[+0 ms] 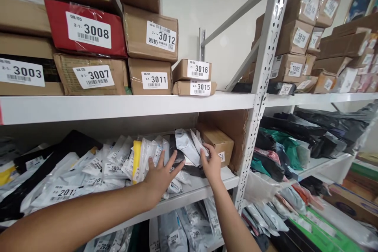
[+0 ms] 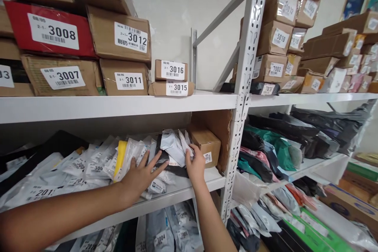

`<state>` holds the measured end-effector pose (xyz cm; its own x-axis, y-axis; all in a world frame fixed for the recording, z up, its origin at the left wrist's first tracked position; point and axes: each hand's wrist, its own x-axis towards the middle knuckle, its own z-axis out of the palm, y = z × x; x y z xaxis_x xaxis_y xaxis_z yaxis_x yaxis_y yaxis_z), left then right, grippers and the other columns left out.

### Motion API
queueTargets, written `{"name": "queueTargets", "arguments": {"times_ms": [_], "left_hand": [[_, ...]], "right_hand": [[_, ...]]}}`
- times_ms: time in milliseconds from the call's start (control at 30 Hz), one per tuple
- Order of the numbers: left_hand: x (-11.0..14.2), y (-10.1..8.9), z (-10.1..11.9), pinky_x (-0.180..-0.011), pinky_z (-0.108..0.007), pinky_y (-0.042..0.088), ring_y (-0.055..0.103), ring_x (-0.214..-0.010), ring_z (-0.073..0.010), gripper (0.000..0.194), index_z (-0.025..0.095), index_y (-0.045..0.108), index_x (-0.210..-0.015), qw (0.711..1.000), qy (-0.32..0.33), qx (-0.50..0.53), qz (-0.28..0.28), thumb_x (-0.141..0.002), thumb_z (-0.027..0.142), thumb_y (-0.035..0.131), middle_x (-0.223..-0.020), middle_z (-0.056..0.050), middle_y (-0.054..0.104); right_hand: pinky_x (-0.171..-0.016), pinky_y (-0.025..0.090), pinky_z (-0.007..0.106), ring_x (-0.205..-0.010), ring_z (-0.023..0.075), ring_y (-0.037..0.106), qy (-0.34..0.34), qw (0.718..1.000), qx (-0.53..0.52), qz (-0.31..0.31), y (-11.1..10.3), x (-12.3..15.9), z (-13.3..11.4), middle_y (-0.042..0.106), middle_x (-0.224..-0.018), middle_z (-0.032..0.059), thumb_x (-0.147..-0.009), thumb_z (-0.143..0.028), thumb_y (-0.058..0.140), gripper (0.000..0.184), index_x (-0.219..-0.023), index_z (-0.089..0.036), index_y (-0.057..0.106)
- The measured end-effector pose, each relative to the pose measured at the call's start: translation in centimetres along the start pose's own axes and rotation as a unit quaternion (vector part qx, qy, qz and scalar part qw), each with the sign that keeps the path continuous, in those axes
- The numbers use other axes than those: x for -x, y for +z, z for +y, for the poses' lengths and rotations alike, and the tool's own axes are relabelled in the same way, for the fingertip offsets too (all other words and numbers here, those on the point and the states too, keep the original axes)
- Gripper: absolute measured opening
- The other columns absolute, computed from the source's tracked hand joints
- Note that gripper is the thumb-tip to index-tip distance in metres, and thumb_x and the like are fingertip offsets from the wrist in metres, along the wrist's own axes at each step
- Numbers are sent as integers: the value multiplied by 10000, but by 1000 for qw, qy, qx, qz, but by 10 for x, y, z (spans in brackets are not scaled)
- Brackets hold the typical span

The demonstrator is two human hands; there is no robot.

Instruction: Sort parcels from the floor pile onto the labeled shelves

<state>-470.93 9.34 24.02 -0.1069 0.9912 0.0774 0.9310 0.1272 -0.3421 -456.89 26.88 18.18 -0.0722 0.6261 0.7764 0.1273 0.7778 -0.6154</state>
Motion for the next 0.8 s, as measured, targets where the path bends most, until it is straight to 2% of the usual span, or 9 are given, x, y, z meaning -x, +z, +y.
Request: {"name": "queueTargets", "arguments": {"times_ms": [67, 133, 200, 333, 400, 467, 633, 733, 800], "left_hand": [[-2, -3, -7, -981, -762, 408, 348, -1406, -504, 787, 438, 418, -1481, 998, 12, 9, 53, -821, 70, 637, -1610, -136, 308], [-3, -7, -16, -1034, -681, 428, 436, -1378, -424, 656, 427, 490, -1434, 994, 47, 14, 99, -890, 63, 514, -1539, -126, 442], [1, -6, -26, -1104, -670, 352, 364, -1430, -410, 701, 400, 415, -1490, 991, 67, 13, 116, -882, 78, 543, -1555, -146, 412], [26, 19, -41, -1082, -811, 163, 60, -1487, -509, 1199, 408, 86, -1577, 994, 68, 12, 85, -667, 188, 836, -1653, -183, 103], [35, 33, -45, -1044, -856, 125, 69, -1484, -510, 1121, 502, 137, -1544, 993, 64, -9, 94, -709, 171, 807, -1657, -126, 127], [36, 39, -48, -1056, -837, 170, 145, -1485, -484, 953, 557, 285, -1490, 992, 63, -28, 110, -779, 89, 715, -1649, -86, 196], [17, 28, -43, -1080, -680, 364, 289, -1457, -444, 783, 382, 511, -1382, 987, 57, -12, 152, -714, 33, 725, -1599, -148, 332], [6, 28, -37, -1107, -671, 334, 311, -1452, -418, 627, 334, 549, -1333, 983, 17, -1, 185, -780, 61, 662, -1563, -143, 392], [5, 29, -37, -1139, -688, 270, 263, -1471, -422, 694, 299, 520, -1363, 986, 9, 20, 166, -730, 122, 740, -1574, -157, 368]], "right_hand": [[-906, 502, 424, -997, 266, 656, -13, 1000, 11, -22, -1, -1, -7, 705, -1072, 113, -946, -458, 513, 358, -1120, -171, 638], [-936, 488, 440, -1045, 275, 623, -34, 998, 20, -42, -1, 1, -13, 666, -1101, 127, -942, -498, 523, 402, -1142, -161, 612], [-971, 476, 470, -1095, 290, 580, -60, 996, 35, -63, -1, 5, -17, 608, -1140, 143, -917, -550, 553, 491, -1205, -153, 563], [-1051, 445, 523, -1230, 322, 488, -93, 989, 64, -98, -2, 16, -17, 493, -1285, 166, -773, -602, 725, 802, -1370, -169, 411], [-1088, 425, 527, -1289, 338, 440, -103, 985, 76, -113, -3, 20, -16, 438, -1356, 178, -666, -596, 817, 972, -1407, -170, 354], [-1112, 410, 519, -1314, 345, 414, -106, 983, 89, -124, -3, 19, -18, 408, -1386, 183, -602, -579, 861, 1057, -1415, -160, 331], [-1070, 447, 511, -1250, 347, 473, -78, 976, 139, -149, 1, 3, -27, 447, -1327, 171, -637, -561, 821, 989, -1405, -147, 355], [-1015, 482, 516, -1171, 344, 529, -73, 970, 170, -157, 5, -6, -25, 489, -1254, 154, -668, -487, 786, 858, -1365, -154, 412], [-1009, 485, 511, -1156, 339, 540, -78, 968, 179, -158, 7, -8, -21, 499, -1237, 148, -686, -436, 758, 783, -1344, -154, 439]]}}
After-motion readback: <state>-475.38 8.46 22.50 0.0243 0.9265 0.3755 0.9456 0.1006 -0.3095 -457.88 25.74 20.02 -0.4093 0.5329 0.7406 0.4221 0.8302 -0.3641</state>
